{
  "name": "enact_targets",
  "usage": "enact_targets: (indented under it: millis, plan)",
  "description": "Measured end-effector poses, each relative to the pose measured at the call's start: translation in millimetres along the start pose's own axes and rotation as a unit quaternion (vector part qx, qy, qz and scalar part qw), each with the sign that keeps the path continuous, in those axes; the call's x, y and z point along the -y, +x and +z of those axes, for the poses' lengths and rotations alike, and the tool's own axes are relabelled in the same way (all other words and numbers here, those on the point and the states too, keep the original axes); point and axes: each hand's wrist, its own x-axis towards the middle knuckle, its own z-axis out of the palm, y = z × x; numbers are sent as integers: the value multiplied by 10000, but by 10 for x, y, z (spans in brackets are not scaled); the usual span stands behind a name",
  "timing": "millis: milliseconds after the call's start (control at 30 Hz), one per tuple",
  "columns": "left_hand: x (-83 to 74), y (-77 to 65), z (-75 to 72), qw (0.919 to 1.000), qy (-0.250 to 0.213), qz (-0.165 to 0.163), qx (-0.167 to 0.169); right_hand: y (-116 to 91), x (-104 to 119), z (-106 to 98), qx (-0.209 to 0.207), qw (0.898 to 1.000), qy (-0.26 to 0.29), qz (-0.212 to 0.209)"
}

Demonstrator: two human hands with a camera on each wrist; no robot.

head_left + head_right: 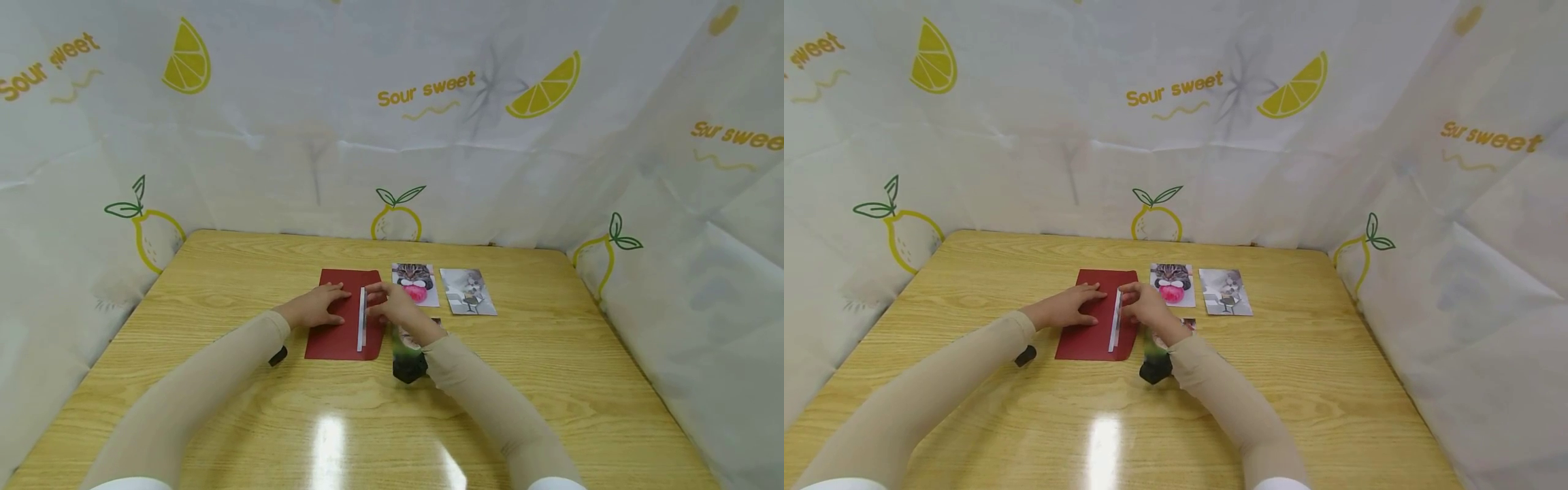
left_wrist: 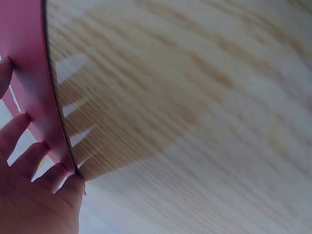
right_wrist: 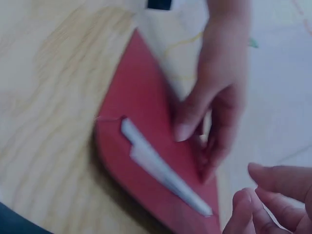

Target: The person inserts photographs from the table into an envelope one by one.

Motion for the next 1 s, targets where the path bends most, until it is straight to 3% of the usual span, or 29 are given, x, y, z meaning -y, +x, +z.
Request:
enact_targets:
  millis: [233, 433, 733, 1000]
  plan:
    - [16, 9, 10, 10000, 34, 65, -47, -256, 135, -332, 360, 9949, 582, -744]
    - [15, -5, 14, 10000, 7, 63, -39, -404, 44, -689, 99, 9926, 473, -1112]
    - [10, 3, 20, 10000, 2, 40, -22, -580, -324, -1099, -244, 9952, 251, -915]
    - [-26, -18, 11, 10000, 15, 39, -20, -644, -733, -1191, -157, 9985, -95, -515]
